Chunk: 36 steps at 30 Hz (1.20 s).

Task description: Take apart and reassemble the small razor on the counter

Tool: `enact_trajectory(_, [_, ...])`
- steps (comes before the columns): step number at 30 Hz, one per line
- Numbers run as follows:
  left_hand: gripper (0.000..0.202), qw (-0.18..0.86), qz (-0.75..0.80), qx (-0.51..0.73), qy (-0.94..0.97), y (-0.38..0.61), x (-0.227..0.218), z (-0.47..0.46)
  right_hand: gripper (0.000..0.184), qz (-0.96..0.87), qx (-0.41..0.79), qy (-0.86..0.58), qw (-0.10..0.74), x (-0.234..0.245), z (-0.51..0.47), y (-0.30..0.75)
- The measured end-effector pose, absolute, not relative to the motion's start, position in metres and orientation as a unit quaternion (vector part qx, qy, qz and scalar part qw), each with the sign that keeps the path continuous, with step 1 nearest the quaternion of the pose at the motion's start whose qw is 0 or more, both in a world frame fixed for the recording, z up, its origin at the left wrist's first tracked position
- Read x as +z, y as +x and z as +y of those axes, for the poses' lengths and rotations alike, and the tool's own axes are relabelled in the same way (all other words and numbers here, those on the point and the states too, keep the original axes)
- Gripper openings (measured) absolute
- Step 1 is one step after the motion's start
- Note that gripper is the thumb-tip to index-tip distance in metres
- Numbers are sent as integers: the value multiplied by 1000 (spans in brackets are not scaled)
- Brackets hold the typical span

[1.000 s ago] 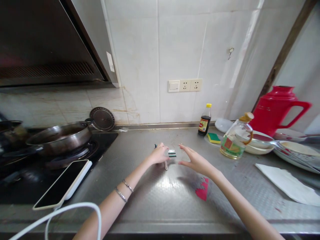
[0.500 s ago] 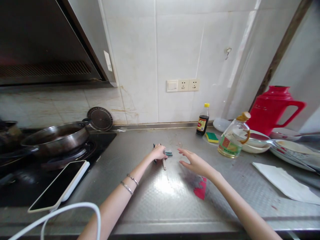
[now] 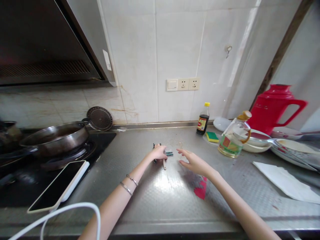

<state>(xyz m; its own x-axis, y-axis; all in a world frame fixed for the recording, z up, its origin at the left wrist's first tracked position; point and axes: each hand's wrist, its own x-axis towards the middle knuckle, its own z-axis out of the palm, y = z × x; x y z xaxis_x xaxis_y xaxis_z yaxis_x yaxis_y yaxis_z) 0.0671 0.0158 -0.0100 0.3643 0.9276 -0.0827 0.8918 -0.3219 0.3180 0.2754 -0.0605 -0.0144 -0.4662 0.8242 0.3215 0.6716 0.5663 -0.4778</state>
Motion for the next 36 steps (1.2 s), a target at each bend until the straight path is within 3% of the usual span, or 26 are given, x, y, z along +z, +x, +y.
enact_trajectory(6, [41, 169, 533, 160, 813, 51, -2, 16, 50, -831, 147, -460, 277, -10, -53, 267])
enact_trajectory(13, [11, 179, 557, 241, 774, 21, 9, 12, 27, -806, 128, -497, 296, 5, -30, 259])
enact_trajectory(23, [28, 150, 643, 148, 736, 12, -12, 6, 26, -729, 160, -512, 426, -3, -2, 234])
enact_trajectory(28, [37, 92, 681, 88, 721, 20, -10, -3, 24, -749, 116, -549, 353, -12, -13, 231])
enact_trajectory(36, [28, 81, 686, 92, 717, 26, -18, -4, 26, -767, 75, -566, 295, -10, -20, 229])
